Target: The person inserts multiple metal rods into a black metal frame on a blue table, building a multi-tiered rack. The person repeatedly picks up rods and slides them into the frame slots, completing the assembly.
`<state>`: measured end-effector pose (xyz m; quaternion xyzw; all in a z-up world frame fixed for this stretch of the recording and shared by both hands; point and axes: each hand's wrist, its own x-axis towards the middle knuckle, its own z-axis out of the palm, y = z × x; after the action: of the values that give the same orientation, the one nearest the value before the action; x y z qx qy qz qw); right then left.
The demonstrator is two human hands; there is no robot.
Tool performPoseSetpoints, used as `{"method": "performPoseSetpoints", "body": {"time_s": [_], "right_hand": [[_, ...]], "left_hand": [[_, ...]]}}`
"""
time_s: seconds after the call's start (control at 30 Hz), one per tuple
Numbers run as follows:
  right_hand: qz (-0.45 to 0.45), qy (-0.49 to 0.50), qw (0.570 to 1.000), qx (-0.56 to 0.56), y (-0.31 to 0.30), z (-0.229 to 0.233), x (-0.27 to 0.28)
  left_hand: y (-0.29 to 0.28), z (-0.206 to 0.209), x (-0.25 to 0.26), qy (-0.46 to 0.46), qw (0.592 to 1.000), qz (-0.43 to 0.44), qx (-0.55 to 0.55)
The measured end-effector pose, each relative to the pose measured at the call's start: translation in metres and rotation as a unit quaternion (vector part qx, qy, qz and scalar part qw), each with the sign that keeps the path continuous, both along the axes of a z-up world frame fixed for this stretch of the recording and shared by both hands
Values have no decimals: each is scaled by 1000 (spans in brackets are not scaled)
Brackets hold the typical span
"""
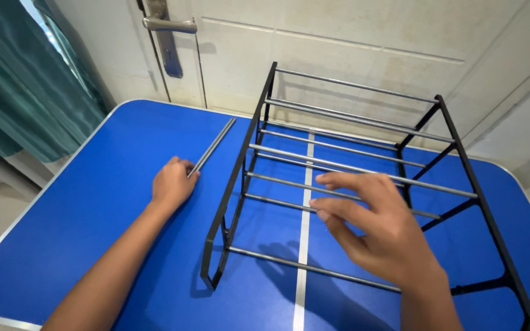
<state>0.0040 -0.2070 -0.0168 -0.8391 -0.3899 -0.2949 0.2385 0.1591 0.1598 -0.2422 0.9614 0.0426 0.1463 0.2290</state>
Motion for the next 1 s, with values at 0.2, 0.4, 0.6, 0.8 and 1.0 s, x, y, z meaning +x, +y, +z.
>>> {"method": "performPoseSetpoints", "body": {"time_s": [0.2,0.4,0.6,0.8,1.0], "right_hand": [[15,34,999,-13,-2,2,-3],[17,40,999,-14,-3,3,-3],[45,66,996,-32,3,-4,1],[69,133,986,-77,18,-28,8],[49,263,949,-165,52,-90,26]], "left_hand": [[6,0,-35,-9,1000,8,8],[20,0,-67,-32,998,45,14],[24,0,-77,-36,998,51,29],[13,7,-76,-114,990,42,74],[-24,20,-70,-170,979,-88,-75]]}}
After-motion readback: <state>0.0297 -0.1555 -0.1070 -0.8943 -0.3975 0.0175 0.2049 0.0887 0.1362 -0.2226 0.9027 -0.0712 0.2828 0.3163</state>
